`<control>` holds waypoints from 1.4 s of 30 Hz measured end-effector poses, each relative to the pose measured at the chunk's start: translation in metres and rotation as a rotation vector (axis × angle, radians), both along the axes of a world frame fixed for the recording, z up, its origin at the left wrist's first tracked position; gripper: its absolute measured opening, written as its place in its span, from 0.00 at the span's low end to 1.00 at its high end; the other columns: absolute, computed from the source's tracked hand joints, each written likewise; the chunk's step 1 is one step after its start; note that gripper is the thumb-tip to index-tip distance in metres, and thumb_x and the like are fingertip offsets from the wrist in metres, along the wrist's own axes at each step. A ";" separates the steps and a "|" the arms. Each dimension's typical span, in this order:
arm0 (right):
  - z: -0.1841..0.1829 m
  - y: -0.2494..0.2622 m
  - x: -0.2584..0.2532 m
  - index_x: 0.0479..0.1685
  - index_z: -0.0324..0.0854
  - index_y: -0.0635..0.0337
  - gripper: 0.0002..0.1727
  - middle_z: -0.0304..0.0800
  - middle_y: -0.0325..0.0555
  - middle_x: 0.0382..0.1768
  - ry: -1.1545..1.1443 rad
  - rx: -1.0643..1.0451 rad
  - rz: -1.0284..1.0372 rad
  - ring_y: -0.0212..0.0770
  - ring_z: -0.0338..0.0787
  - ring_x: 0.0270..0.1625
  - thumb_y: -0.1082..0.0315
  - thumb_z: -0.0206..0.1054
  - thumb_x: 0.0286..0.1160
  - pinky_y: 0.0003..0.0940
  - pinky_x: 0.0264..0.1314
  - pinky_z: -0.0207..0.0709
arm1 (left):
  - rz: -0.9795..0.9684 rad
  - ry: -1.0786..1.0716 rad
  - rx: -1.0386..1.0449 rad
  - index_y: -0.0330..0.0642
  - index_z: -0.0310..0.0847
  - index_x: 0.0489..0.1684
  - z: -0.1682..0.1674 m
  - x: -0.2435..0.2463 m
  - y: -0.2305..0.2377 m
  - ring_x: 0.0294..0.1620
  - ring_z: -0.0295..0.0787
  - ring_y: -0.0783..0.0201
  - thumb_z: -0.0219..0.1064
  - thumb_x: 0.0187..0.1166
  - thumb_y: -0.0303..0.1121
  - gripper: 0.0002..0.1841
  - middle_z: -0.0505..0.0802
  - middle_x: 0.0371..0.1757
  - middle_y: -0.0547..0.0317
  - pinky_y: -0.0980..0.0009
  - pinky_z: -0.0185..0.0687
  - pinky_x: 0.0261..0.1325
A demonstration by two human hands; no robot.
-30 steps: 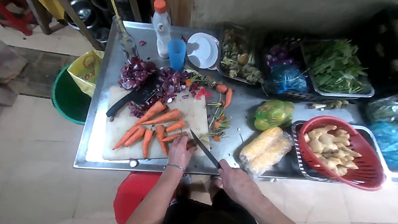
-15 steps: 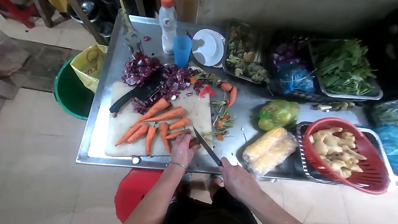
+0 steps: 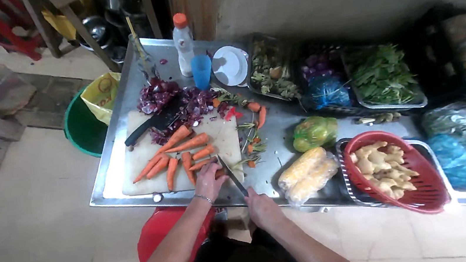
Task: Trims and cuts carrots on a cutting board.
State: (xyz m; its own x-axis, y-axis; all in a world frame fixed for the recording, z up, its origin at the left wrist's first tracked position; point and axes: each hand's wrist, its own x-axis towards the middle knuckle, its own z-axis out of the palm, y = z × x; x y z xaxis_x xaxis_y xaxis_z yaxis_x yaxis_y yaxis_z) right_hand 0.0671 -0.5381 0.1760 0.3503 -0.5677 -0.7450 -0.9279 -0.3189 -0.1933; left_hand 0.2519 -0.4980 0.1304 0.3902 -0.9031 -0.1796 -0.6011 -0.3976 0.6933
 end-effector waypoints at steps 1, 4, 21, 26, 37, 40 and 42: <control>-0.001 -0.001 -0.001 0.84 0.64 0.48 0.26 0.91 0.57 0.55 -0.006 0.007 -0.003 0.59 0.93 0.60 0.49 0.43 0.94 0.59 0.60 0.85 | 0.002 -0.027 -0.016 0.39 0.87 0.57 -0.003 -0.001 0.001 0.71 0.85 0.50 0.80 0.73 0.39 0.19 0.89 0.68 0.47 0.54 0.78 0.76; -0.004 -0.012 -0.010 0.84 0.65 0.48 0.27 0.91 0.58 0.55 -0.044 0.005 -0.018 0.60 0.92 0.60 0.47 0.42 0.94 0.61 0.61 0.84 | -0.027 -0.104 -0.003 0.42 0.86 0.60 -0.009 0.001 0.000 0.71 0.85 0.52 0.79 0.74 0.42 0.21 0.88 0.69 0.49 0.53 0.79 0.76; 0.020 -0.011 -0.129 0.67 0.76 0.55 0.22 0.88 0.49 0.29 -0.408 -0.185 -0.531 0.49 0.91 0.31 0.49 0.52 0.92 0.52 0.39 0.86 | -0.202 -0.093 -0.029 0.42 0.82 0.70 0.045 -0.028 -0.135 0.62 0.91 0.49 0.59 0.90 0.39 0.18 0.92 0.62 0.46 0.48 0.84 0.69; 0.030 0.013 -0.141 0.69 0.77 0.57 0.23 0.91 0.54 0.32 -0.345 -0.124 -0.513 0.55 0.94 0.36 0.50 0.54 0.90 0.58 0.43 0.86 | -0.236 -0.160 0.237 0.46 0.68 0.84 0.048 -0.066 -0.248 0.67 0.87 0.37 0.59 0.88 0.38 0.25 0.78 0.78 0.36 0.40 0.83 0.66; 0.012 0.019 -0.165 0.63 0.79 0.60 0.21 0.87 0.48 0.24 -0.488 -0.185 -0.615 0.48 0.90 0.26 0.52 0.55 0.89 0.52 0.34 0.86 | -0.201 -0.096 0.109 0.50 0.67 0.87 0.065 -0.084 -0.223 0.68 0.86 0.39 0.63 0.84 0.31 0.29 0.79 0.78 0.38 0.42 0.84 0.67; 0.008 0.014 -0.155 0.64 0.78 0.57 0.21 0.87 0.46 0.23 -0.482 -0.196 -0.576 0.46 0.90 0.25 0.51 0.55 0.90 0.50 0.32 0.86 | -0.208 -0.093 -0.007 0.51 0.77 0.80 0.057 -0.084 -0.138 0.69 0.85 0.47 0.65 0.83 0.32 0.24 0.85 0.71 0.45 0.49 0.83 0.71; 0.012 0.009 -0.142 0.68 0.76 0.53 0.22 0.88 0.47 0.26 -0.428 -0.161 -0.513 0.47 0.91 0.28 0.49 0.52 0.91 0.52 0.36 0.87 | -0.204 -0.116 0.119 0.53 0.80 0.78 0.041 -0.069 -0.087 0.72 0.83 0.51 0.66 0.82 0.31 0.23 0.86 0.71 0.51 0.52 0.80 0.75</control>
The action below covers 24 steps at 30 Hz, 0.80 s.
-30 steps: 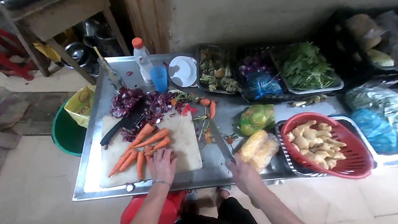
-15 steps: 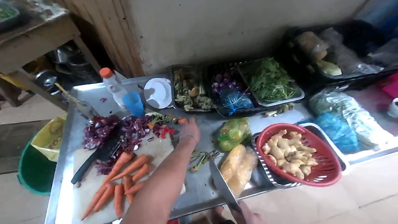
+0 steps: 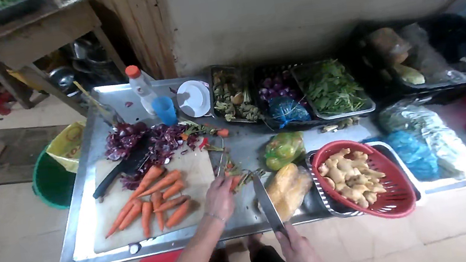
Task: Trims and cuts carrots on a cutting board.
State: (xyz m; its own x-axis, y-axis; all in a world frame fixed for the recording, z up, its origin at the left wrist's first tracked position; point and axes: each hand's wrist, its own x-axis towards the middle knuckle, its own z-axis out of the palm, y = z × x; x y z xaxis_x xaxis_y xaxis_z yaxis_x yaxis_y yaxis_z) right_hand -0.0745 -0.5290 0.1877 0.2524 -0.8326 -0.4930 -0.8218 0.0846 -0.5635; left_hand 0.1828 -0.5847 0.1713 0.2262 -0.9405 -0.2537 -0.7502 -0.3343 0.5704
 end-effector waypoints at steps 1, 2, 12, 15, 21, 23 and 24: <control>0.003 -0.003 0.009 0.70 0.75 0.52 0.22 0.88 0.47 0.28 0.029 0.016 0.044 0.49 0.92 0.30 0.49 0.51 0.91 0.52 0.38 0.87 | 0.003 -0.033 0.065 0.53 0.81 0.78 -0.009 0.010 0.020 0.73 0.83 0.52 0.64 0.84 0.32 0.22 0.86 0.71 0.52 0.53 0.78 0.77; 0.007 -0.005 0.019 0.72 0.74 0.52 0.23 0.89 0.49 0.30 0.059 0.029 0.091 0.50 0.92 0.34 0.49 0.50 0.92 0.53 0.41 0.87 | 0.001 -0.075 0.114 0.52 0.80 0.78 -0.015 0.020 0.037 0.74 0.82 0.51 0.61 0.85 0.33 0.22 0.87 0.71 0.51 0.53 0.76 0.78; 0.022 -0.010 0.104 0.76 0.69 0.47 0.23 0.93 0.53 0.43 0.460 0.062 0.469 0.57 0.95 0.52 0.49 0.42 0.94 0.56 0.54 0.86 | 0.022 -0.224 0.045 0.45 0.86 0.69 -0.036 0.043 0.077 0.75 0.79 0.43 0.65 0.82 0.29 0.18 0.85 0.72 0.45 0.48 0.73 0.79; 0.020 -0.008 0.110 0.77 0.68 0.47 0.23 0.93 0.52 0.42 0.489 0.050 0.475 0.56 0.95 0.51 0.49 0.43 0.93 0.55 0.53 0.86 | 0.075 -0.194 0.052 0.45 0.89 0.65 -0.038 0.040 0.076 0.74 0.80 0.44 0.66 0.85 0.36 0.15 0.87 0.69 0.46 0.49 0.73 0.78; 0.019 -0.007 0.116 0.76 0.68 0.47 0.22 0.93 0.52 0.43 0.513 0.067 0.492 0.57 0.95 0.52 0.51 0.43 0.94 0.55 0.54 0.86 | 0.099 -0.217 0.032 0.47 0.90 0.62 -0.043 0.039 0.077 0.68 0.84 0.44 0.67 0.85 0.39 0.14 0.90 0.63 0.46 0.50 0.78 0.72; 0.020 -0.008 0.117 0.77 0.68 0.47 0.22 0.93 0.52 0.43 0.517 0.069 0.500 0.56 0.95 0.53 0.51 0.42 0.94 0.54 0.53 0.86 | 0.100 -0.214 0.030 0.47 0.90 0.61 -0.043 0.039 0.077 0.68 0.84 0.45 0.68 0.84 0.39 0.14 0.90 0.62 0.46 0.50 0.78 0.71; 0.021 -0.009 0.117 0.77 0.67 0.47 0.22 0.93 0.52 0.43 0.519 0.074 0.503 0.56 0.95 0.53 0.51 0.42 0.94 0.54 0.54 0.86 | 0.101 -0.208 0.020 0.46 0.90 0.61 -0.043 0.039 0.077 0.67 0.84 0.44 0.68 0.84 0.39 0.14 0.90 0.62 0.46 0.49 0.79 0.71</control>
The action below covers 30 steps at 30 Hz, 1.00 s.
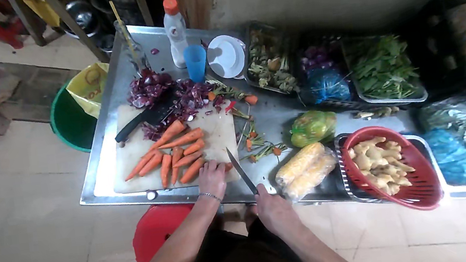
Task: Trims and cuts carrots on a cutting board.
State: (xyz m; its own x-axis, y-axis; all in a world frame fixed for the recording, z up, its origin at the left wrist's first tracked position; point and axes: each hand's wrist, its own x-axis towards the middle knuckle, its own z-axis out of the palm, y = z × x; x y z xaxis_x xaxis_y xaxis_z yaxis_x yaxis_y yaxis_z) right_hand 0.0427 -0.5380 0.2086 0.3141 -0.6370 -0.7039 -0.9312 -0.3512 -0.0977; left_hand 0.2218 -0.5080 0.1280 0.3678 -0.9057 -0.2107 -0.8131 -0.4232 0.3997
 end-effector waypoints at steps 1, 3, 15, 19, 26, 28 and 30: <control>0.001 -0.001 0.001 0.77 0.67 0.47 0.22 0.93 0.53 0.44 0.004 0.007 0.001 0.57 0.95 0.53 0.51 0.42 0.94 0.54 0.54 0.86 | -0.001 0.003 -0.009 0.46 0.91 0.61 -0.001 0.000 0.000 0.67 0.85 0.44 0.68 0.84 0.38 0.14 0.90 0.62 0.46 0.49 0.79 0.70; 0.003 -0.003 0.001 0.77 0.68 0.47 0.22 0.93 0.53 0.44 0.009 0.023 -0.002 0.57 0.95 0.53 0.51 0.41 0.95 0.54 0.54 0.86 | -0.003 0.005 -0.019 0.46 0.91 0.60 -0.003 0.000 0.001 0.67 0.85 0.45 0.68 0.83 0.38 0.13 0.90 0.61 0.46 0.49 0.79 0.70; -0.044 -0.034 -0.007 0.80 0.69 0.47 0.26 0.92 0.58 0.52 -0.104 0.067 -0.063 0.61 0.93 0.59 0.47 0.43 0.94 0.61 0.60 0.84 | 0.001 -0.046 -0.094 0.42 0.89 0.61 -0.008 0.003 -0.001 0.67 0.86 0.46 0.70 0.82 0.36 0.14 0.90 0.62 0.46 0.50 0.83 0.69; -0.031 -0.042 -0.035 0.77 0.73 0.52 0.25 0.93 0.57 0.46 -0.200 -0.070 -0.280 0.59 0.94 0.53 0.48 0.47 0.94 0.59 0.58 0.85 | 0.068 -0.031 -0.134 0.43 0.80 0.76 -0.001 0.005 -0.001 0.71 0.84 0.44 0.66 0.81 0.26 0.23 0.85 0.72 0.42 0.50 0.82 0.73; -0.014 -0.031 -0.093 0.70 0.77 0.56 0.24 0.88 0.49 0.28 -0.453 -0.167 -0.493 0.50 0.91 0.32 0.49 0.50 0.92 0.53 0.41 0.85 | -0.108 0.013 -0.199 0.45 0.86 0.69 0.036 0.008 -0.102 0.76 0.80 0.45 0.59 0.88 0.33 0.17 0.86 0.72 0.46 0.45 0.73 0.78; -0.010 -0.020 -0.102 0.67 0.77 0.56 0.22 0.87 0.48 0.26 -0.475 -0.174 -0.518 0.49 0.90 0.30 0.50 0.51 0.92 0.52 0.37 0.85 | -0.183 0.004 -0.147 0.45 0.84 0.71 0.049 0.011 -0.158 0.78 0.79 0.44 0.56 0.88 0.29 0.18 0.85 0.74 0.45 0.44 0.73 0.78; -0.011 -0.007 -0.112 0.65 0.78 0.56 0.22 0.87 0.48 0.24 -0.513 -0.191 -0.528 0.48 0.90 0.27 0.50 0.52 0.91 0.52 0.34 0.86 | -0.240 -0.042 -0.018 0.48 0.79 0.77 0.055 0.010 -0.212 0.77 0.79 0.42 0.59 0.85 0.29 0.21 0.82 0.77 0.44 0.43 0.79 0.73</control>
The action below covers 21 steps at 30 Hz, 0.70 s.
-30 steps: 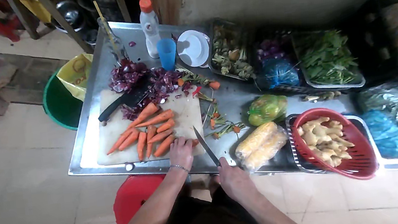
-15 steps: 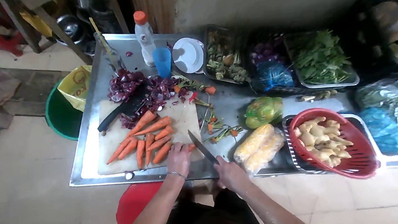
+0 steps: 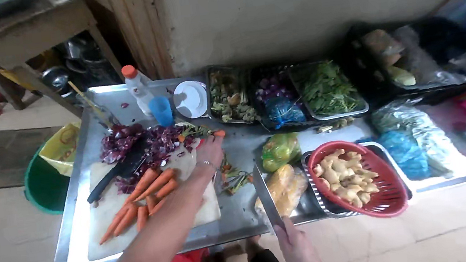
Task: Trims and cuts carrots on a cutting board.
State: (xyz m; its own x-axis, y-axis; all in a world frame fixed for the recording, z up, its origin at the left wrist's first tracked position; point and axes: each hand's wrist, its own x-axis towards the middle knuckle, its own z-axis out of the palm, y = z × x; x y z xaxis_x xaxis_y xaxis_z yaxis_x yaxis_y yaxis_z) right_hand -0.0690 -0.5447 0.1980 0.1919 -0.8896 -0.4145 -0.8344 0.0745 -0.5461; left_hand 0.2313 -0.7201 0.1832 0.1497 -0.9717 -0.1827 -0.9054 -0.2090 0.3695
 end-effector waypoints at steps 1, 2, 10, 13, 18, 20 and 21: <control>0.002 0.006 -0.004 0.66 0.78 0.57 0.22 0.88 0.48 0.24 -0.010 0.010 0.001 0.49 0.91 0.27 0.51 0.53 0.90 0.53 0.35 0.86 | -0.017 -0.020 0.044 0.51 0.77 0.78 -0.001 -0.001 -0.023 0.78 0.77 0.41 0.62 0.83 0.29 0.23 0.80 0.79 0.45 0.41 0.79 0.72; 0.003 0.011 -0.008 0.66 0.79 0.59 0.22 0.89 0.50 0.25 -0.015 0.028 0.006 0.50 0.91 0.28 0.51 0.54 0.90 0.55 0.36 0.86 | -0.035 -0.046 0.065 0.50 0.78 0.77 -0.006 -0.002 -0.043 0.80 0.74 0.40 0.67 0.79 0.28 0.25 0.79 0.79 0.45 0.38 0.76 0.74; 0.007 0.034 -0.035 0.64 0.80 0.62 0.20 0.90 0.53 0.27 -0.059 0.047 0.023 0.52 0.93 0.29 0.55 0.57 0.89 0.54 0.36 0.87 | -0.255 -0.300 0.116 0.44 0.84 0.69 -0.028 0.001 -0.084 0.83 0.68 0.36 0.70 0.78 0.28 0.20 0.81 0.78 0.44 0.22 0.51 0.79; -0.001 0.032 -0.038 0.61 0.80 0.62 0.21 0.88 0.50 0.25 -0.063 0.050 0.013 0.49 0.91 0.27 0.53 0.55 0.90 0.52 0.35 0.87 | -0.293 -0.251 -0.019 0.41 0.78 0.72 -0.012 -0.005 -0.064 0.85 0.68 0.41 0.68 0.80 0.32 0.21 0.82 0.76 0.43 0.25 0.43 0.84; -0.017 0.021 -0.032 0.61 0.80 0.59 0.21 0.86 0.46 0.22 -0.077 0.046 0.018 0.45 0.89 0.25 0.52 0.54 0.90 0.48 0.33 0.85 | -0.236 0.134 -0.153 0.42 0.71 0.82 0.044 -0.044 0.044 0.68 0.86 0.40 0.64 0.87 0.45 0.27 0.83 0.74 0.37 0.43 0.80 0.72; -0.021 0.018 -0.024 0.64 0.79 0.57 0.21 0.86 0.45 0.23 -0.078 0.045 0.044 0.44 0.89 0.25 0.51 0.53 0.90 0.48 0.34 0.86 | -0.178 0.253 -0.155 0.48 0.72 0.82 0.019 -0.056 0.104 0.53 0.93 0.45 0.66 0.86 0.46 0.27 0.83 0.72 0.41 0.46 0.92 0.53; -0.021 0.016 -0.020 0.63 0.79 0.57 0.21 0.85 0.44 0.23 -0.073 0.038 0.058 0.44 0.89 0.25 0.51 0.53 0.90 0.47 0.34 0.86 | -0.156 0.275 -0.134 0.49 0.73 0.82 0.000 -0.059 0.129 0.54 0.92 0.48 0.66 0.86 0.46 0.27 0.83 0.72 0.43 0.49 0.92 0.55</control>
